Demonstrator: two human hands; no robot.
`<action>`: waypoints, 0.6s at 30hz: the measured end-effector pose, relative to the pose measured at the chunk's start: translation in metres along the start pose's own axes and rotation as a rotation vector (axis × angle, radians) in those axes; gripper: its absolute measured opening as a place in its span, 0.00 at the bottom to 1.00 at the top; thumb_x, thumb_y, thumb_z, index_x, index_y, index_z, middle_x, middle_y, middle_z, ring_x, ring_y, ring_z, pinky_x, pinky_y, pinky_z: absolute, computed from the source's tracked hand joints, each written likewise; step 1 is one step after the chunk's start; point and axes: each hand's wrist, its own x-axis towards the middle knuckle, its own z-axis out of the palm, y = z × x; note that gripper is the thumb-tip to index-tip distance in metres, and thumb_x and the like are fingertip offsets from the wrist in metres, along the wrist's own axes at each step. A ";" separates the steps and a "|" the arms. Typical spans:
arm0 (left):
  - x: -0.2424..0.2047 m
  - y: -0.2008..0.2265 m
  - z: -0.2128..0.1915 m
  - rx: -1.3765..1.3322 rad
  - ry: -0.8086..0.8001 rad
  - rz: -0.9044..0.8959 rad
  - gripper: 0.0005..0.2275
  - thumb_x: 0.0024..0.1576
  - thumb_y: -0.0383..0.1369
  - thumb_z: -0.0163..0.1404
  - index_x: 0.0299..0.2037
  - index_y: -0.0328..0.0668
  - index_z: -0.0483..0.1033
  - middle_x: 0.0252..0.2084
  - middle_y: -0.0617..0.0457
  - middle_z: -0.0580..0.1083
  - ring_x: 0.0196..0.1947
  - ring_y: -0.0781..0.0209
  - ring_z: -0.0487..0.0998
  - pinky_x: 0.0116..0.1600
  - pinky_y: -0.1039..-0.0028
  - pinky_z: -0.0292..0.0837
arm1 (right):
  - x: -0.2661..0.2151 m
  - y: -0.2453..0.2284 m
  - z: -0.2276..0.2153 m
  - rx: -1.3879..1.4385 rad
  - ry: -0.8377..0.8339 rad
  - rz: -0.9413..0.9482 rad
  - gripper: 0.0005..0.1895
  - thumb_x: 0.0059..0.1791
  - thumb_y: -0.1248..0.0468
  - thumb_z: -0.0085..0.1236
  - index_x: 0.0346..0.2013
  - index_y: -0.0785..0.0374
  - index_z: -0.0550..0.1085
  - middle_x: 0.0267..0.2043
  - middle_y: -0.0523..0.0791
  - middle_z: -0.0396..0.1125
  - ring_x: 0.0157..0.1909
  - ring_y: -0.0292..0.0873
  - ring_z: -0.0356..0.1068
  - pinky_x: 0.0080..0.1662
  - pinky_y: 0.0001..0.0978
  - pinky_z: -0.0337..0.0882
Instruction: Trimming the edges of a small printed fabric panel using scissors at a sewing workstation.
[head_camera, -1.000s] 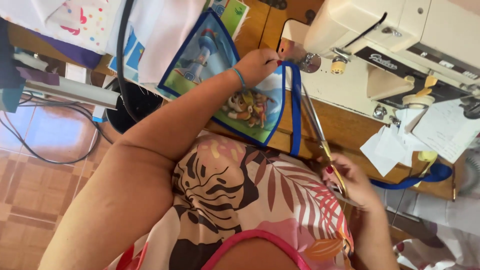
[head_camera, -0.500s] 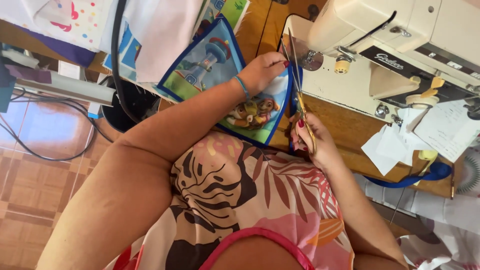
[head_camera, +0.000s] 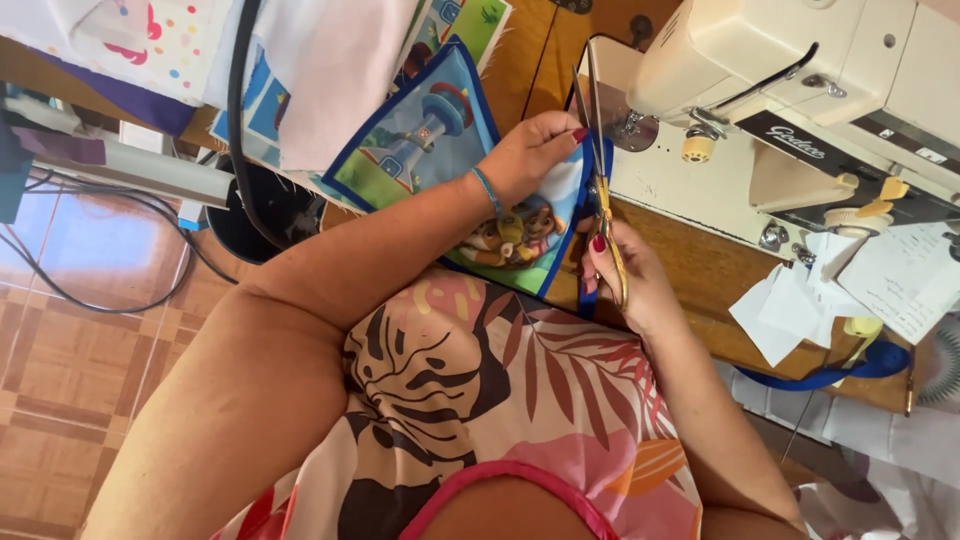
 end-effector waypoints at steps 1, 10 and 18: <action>0.000 0.000 0.001 0.001 0.003 0.001 0.08 0.64 0.32 0.46 0.40 0.41 0.79 0.23 0.58 0.73 0.25 0.71 0.71 0.32 0.84 0.69 | 0.001 0.001 0.000 -0.001 -0.003 -0.001 0.23 0.55 0.47 0.54 0.50 0.65 0.73 0.23 0.48 0.66 0.22 0.39 0.69 0.20 0.20 0.62; -0.008 0.022 0.008 -0.081 -0.008 0.052 0.08 0.65 0.30 0.46 0.39 0.40 0.79 0.22 0.59 0.73 0.23 0.75 0.70 0.32 0.87 0.68 | 0.005 0.007 0.001 -0.023 0.034 -0.093 0.17 0.56 0.53 0.56 0.45 0.65 0.75 0.21 0.47 0.66 0.21 0.39 0.69 0.21 0.19 0.60; -0.011 0.034 0.006 -0.105 -0.042 0.049 0.07 0.65 0.28 0.45 0.38 0.40 0.78 0.21 0.58 0.75 0.22 0.75 0.72 0.32 0.86 0.69 | 0.006 0.001 0.006 0.012 0.045 -0.135 0.14 0.57 0.55 0.55 0.36 0.64 0.74 0.17 0.46 0.63 0.15 0.36 0.65 0.19 0.19 0.60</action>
